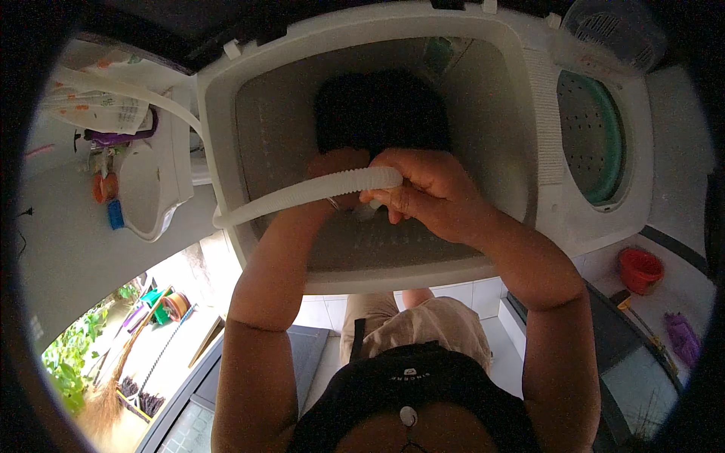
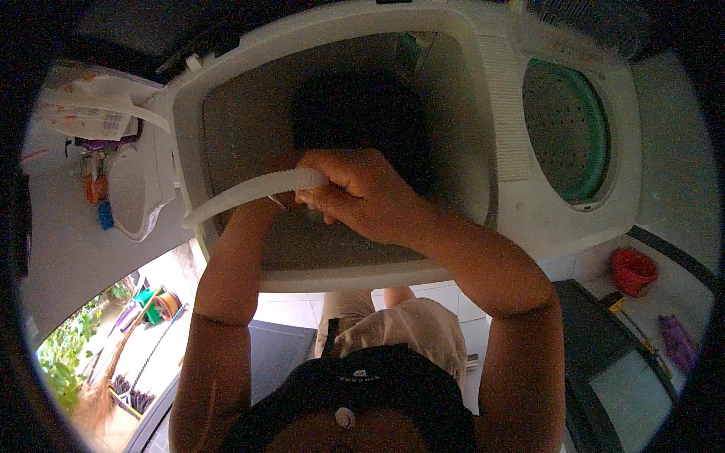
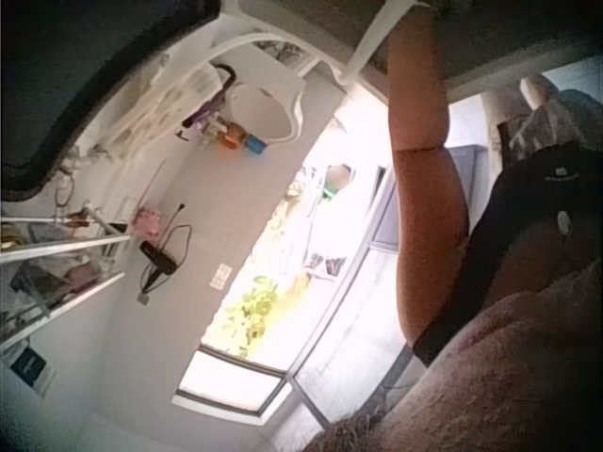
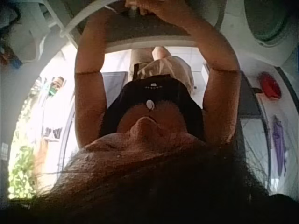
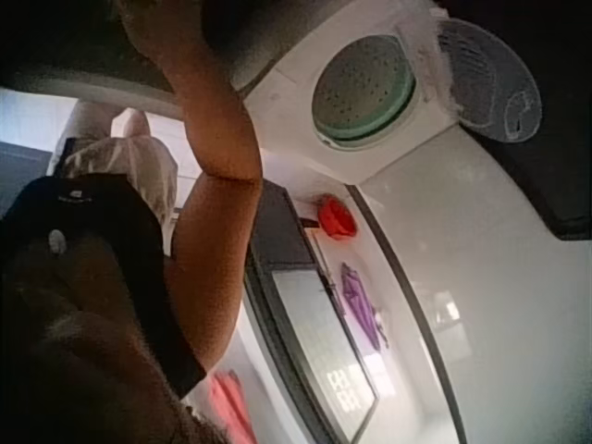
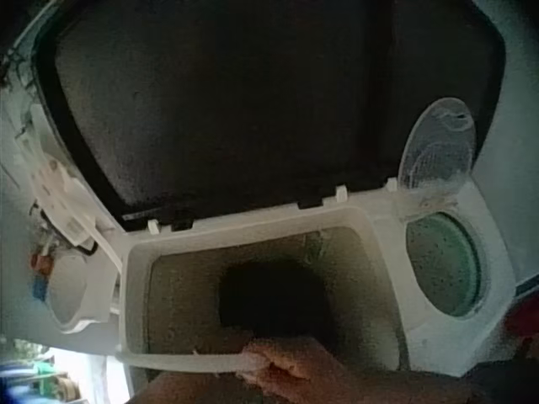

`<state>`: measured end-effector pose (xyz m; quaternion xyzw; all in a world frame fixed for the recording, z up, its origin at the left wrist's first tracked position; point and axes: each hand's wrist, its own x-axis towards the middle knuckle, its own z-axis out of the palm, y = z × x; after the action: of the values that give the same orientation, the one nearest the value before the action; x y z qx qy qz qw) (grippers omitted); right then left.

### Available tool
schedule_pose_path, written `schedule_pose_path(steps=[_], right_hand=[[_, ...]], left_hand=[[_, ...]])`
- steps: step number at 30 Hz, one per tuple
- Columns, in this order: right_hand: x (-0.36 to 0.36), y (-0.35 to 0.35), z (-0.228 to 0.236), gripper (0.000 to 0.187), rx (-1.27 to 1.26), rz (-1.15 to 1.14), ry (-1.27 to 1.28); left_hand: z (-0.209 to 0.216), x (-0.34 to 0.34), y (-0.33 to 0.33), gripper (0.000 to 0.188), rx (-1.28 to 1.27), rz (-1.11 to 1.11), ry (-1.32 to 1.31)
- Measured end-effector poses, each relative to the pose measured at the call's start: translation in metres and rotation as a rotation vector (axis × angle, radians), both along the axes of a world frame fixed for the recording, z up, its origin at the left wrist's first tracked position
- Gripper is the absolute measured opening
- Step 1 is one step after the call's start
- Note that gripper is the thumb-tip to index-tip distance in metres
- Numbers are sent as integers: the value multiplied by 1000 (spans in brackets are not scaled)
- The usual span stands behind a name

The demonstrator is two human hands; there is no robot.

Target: The person fills a washing machine tub with water using a hose, adds detergent from a packet, and agitates dark clothing by hand.

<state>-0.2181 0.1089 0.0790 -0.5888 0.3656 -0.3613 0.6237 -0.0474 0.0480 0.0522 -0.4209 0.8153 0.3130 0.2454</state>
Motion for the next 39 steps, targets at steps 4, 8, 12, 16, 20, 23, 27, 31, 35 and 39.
schedule_pose_path(steps=[4,8,12,16,20,23,27,31,35,39], right_hand=[[3,2,4,16,-49,-44,-36],[0,0,3,14,-64,0,27],[0,1,-2,13,-289,-18,111],[0,0,-2,13,-272,-9,97],[2,1,2,12,-133,-54,41],[3,1,0,12,-193,-43,59],[5,1,-1,13,-202,-44,64],[2,1,5,14,-191,-30,98],[2,1,-2,30,-438,72,213],[3,4,6,34,-486,136,316]], left_hand=[[-7,5,0,27,6,20,62],[-8,8,-8,31,-37,19,67],[-36,12,-9,34,-269,94,13],[-27,5,-11,36,-347,97,-24],[-31,8,-13,38,-470,55,-19],[-22,6,-13,39,-441,149,-80],[-31,14,-17,38,-473,269,-45],[-26,12,-16,35,-602,272,-17],[-20,9,-17,33,-547,287,-76],[-21,8,-19,33,-382,269,-121]])
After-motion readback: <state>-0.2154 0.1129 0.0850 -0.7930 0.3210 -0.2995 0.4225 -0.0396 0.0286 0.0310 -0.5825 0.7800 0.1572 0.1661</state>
